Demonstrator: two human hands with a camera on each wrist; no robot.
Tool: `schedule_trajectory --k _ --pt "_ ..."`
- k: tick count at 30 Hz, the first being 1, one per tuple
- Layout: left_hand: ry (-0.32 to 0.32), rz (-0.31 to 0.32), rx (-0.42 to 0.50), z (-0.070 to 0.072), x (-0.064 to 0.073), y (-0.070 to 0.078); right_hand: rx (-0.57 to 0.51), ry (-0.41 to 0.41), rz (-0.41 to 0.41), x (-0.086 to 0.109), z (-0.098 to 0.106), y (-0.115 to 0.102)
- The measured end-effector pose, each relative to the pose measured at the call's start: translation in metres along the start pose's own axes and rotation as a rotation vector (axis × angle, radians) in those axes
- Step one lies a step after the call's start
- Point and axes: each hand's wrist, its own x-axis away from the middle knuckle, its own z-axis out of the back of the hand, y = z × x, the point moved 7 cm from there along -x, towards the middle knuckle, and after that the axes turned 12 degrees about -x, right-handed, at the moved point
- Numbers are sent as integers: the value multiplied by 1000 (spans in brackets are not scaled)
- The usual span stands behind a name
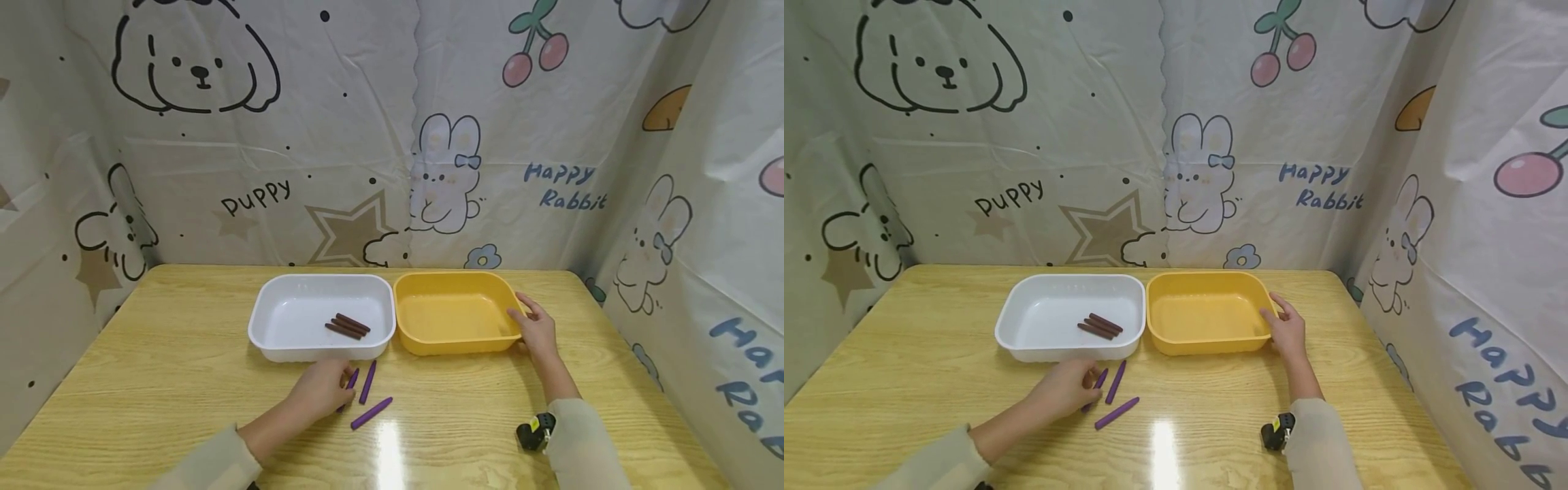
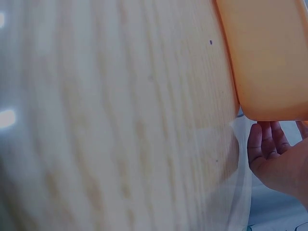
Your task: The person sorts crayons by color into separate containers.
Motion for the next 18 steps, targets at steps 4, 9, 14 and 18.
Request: schedule_trajectory --k 4,9,14,18 --pt "-4 -2 18 -1 0 1 -11 -2 4 -1 1 1" --pt "6 -13 10 -1 0 1 -25 -5 1 -1 1 1" --pt "14 -17 4 1 2 1 -34 -10 0 -1 -1 1" --pt "18 -24 9 8 4 2 -51 -17 -4 -2 -1 2"
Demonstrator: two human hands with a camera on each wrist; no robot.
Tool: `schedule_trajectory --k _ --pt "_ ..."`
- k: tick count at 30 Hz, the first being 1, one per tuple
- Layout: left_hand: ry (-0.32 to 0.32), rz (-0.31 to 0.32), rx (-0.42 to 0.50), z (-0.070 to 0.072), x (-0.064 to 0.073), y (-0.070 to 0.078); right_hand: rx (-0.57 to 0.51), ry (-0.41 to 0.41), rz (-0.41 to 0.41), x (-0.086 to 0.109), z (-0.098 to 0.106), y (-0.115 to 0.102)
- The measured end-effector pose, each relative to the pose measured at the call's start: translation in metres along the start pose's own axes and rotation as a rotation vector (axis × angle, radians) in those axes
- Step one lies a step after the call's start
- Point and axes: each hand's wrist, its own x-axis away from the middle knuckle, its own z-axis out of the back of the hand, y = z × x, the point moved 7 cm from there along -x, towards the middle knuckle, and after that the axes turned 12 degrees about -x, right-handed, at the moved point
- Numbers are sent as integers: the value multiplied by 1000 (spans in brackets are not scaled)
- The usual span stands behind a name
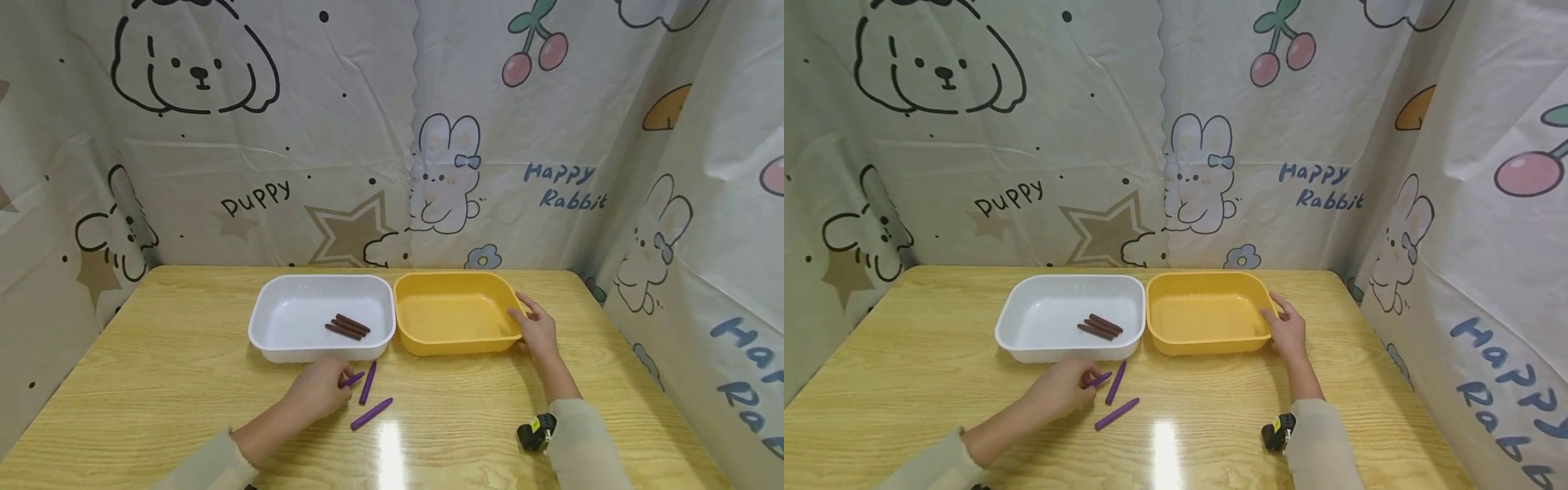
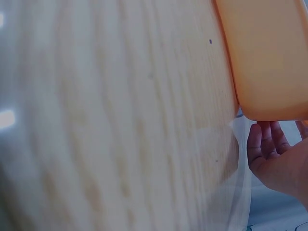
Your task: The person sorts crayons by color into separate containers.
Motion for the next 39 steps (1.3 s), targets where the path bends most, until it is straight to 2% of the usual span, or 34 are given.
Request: schedule_trajectory --k 4,10,16,24,30,39 --pt "2 -26 18 9 1 5 -6 0 -6 0 2 1" --pt "-27 -48 36 22 3 12 -10 7 -9 0 3 1" --pt "-50 -74 0 31 2 21 -18 12 -3 1 2 1" --pt "-34 -139 -36 43 -4 38 1 -1 -7 2 1 -1" --pt "-4 -178 -70 54 -16 51 -10 -11 -5 3 1 -2" --pt "29 -192 -95 67 -42 67 -10 -17 0 1 0 -1"
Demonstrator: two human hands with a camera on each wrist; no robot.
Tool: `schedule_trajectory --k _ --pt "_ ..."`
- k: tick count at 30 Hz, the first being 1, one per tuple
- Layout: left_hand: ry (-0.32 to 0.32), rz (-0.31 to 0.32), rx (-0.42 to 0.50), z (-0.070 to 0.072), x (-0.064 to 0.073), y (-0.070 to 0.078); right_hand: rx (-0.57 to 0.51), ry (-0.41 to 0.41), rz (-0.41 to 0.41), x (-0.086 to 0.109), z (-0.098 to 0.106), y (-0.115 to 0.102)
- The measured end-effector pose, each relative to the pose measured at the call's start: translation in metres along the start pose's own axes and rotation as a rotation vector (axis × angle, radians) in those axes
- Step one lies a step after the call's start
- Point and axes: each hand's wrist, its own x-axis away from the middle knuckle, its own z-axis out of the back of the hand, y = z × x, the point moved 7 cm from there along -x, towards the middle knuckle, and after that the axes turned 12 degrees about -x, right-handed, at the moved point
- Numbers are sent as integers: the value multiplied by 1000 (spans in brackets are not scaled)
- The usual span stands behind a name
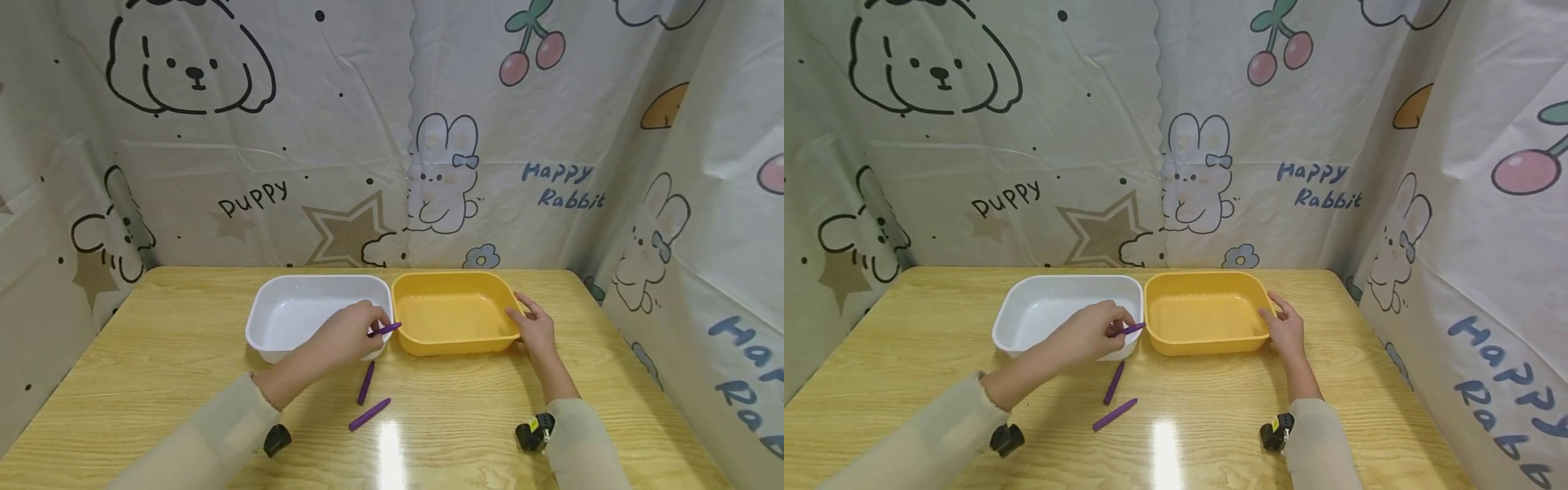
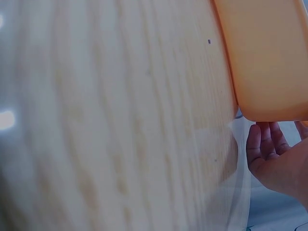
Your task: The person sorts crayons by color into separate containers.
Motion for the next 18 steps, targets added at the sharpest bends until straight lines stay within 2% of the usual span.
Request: schedule_trajectory --k 4,13,18 --pt "13 -23 -27 2 -11 6 1 -4 -2 -1 0 1" --pt "-36 -48 -58 -3 -41 18 12 -6 1 1 -1 -1" --pt "-44 -56 -69 -9 -55 23 -16 -20 34 3 -1 -1"
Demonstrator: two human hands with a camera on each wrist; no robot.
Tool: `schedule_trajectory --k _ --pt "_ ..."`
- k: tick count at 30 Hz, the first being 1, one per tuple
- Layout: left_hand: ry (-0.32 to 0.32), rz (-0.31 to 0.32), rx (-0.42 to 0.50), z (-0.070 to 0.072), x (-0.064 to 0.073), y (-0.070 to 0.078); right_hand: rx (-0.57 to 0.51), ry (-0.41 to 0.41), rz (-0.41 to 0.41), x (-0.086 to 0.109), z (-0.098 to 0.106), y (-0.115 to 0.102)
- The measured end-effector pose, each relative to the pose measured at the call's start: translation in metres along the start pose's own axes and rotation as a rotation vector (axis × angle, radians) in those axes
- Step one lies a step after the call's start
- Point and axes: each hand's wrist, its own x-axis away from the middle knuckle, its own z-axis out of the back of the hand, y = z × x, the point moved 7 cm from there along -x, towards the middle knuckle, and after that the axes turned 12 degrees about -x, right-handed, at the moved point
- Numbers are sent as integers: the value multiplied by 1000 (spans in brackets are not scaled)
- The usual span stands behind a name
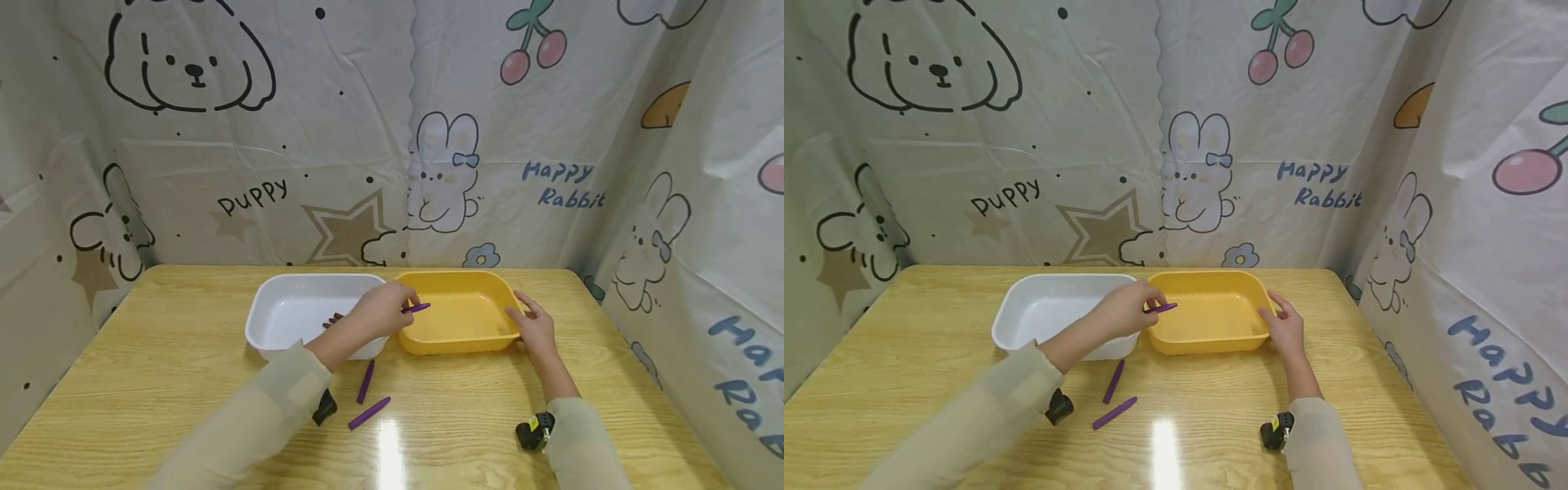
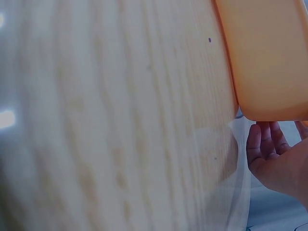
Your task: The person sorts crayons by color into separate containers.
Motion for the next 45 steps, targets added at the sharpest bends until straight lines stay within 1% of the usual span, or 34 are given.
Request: schedule_trajectory --k 1,4,7,9,14,18,24,31,38,41,45 --pt "-1 -2 -2 -1 -3 1 -31 -5 8 1 0 -1" --pt "-3 -5 -6 -5 -10 4 -47 -11 14 2 0 -1" --pt "-16 3 5 -12 -18 7 -41 9 -7 2 1 0" --pt "-22 13 12 -17 -24 8 -7 22 -25 1 1 1" --pt "-37 28 15 -31 -36 8 6 27 -52 0 3 3" --pt "-48 39 27 -39 -43 6 -4 19 -56 -1 2 6" --pt "-73 83 54 -50 -50 2 2 28 -47 -3 4 7" --pt "-81 92 0 -59 -59 3 11 40 -49 -2 4 4" --pt "-136 104 -101 -73 -63 5 1 30 -46 -4 2 6" --pt "-138 103 -146 -76 -64 6 -3 29 -47 -4 2 5" --pt "-132 102 -185 -77 -66 7 -3 26 -52 -4 2 4"
